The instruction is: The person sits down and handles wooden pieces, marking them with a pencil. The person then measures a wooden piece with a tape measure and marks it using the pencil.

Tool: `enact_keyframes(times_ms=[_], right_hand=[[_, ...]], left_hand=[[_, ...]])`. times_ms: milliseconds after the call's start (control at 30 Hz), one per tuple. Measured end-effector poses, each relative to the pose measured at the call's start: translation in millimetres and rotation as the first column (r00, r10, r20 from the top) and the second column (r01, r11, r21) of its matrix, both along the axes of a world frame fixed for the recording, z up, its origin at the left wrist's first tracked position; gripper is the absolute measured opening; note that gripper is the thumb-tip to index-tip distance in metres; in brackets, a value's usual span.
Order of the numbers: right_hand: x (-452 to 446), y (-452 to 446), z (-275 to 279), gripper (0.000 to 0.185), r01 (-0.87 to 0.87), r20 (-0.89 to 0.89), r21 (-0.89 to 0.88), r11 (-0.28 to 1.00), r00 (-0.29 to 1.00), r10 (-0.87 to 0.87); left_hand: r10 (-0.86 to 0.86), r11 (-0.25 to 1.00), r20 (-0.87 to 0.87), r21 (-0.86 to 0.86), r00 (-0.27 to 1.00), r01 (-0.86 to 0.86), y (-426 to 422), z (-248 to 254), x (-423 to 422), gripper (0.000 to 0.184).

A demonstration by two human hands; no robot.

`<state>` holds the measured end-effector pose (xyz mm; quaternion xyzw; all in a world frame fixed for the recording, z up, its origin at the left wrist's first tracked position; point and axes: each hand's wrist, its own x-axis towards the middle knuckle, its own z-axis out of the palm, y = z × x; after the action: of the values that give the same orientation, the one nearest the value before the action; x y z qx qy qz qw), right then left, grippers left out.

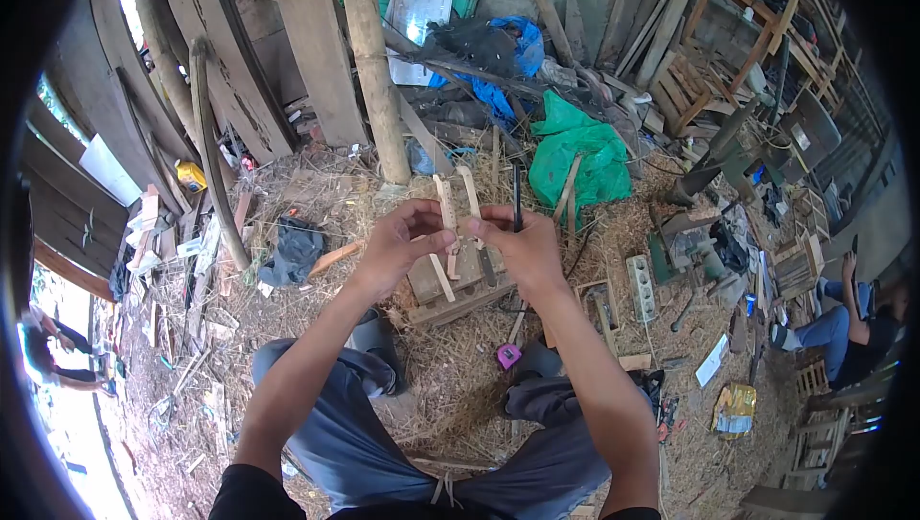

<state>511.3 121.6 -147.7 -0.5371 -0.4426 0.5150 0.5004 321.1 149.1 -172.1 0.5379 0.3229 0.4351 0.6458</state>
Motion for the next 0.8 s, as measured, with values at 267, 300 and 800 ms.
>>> enact_keyframes(times_ms=[267, 300, 800], right_hand=[[0, 1, -3, 0.032, 0.008, 0.005, 0.031, 0.999, 1.0, -0.008], [0, 0, -1, 0.032, 0.006, 0.002, 0.03, 1.0, 1.0, -0.006], [9, 2, 2, 0.035, 0.047, 0.121, 0.063, 0.997, 0.991, -0.055]], left_hand=[[-0.018, 1.0, 0.036, -0.023, 0.999, 0.019, -1, 0, 1, 0.038], [-0.009, 0.999, 0.061, -0.04, 0.998, 0.011, -2, -1, 2, 0.038], [0.052, 0.995, -0.06, -0.08, 0.997, -0.056, 0, -10, 3, 0.038]])
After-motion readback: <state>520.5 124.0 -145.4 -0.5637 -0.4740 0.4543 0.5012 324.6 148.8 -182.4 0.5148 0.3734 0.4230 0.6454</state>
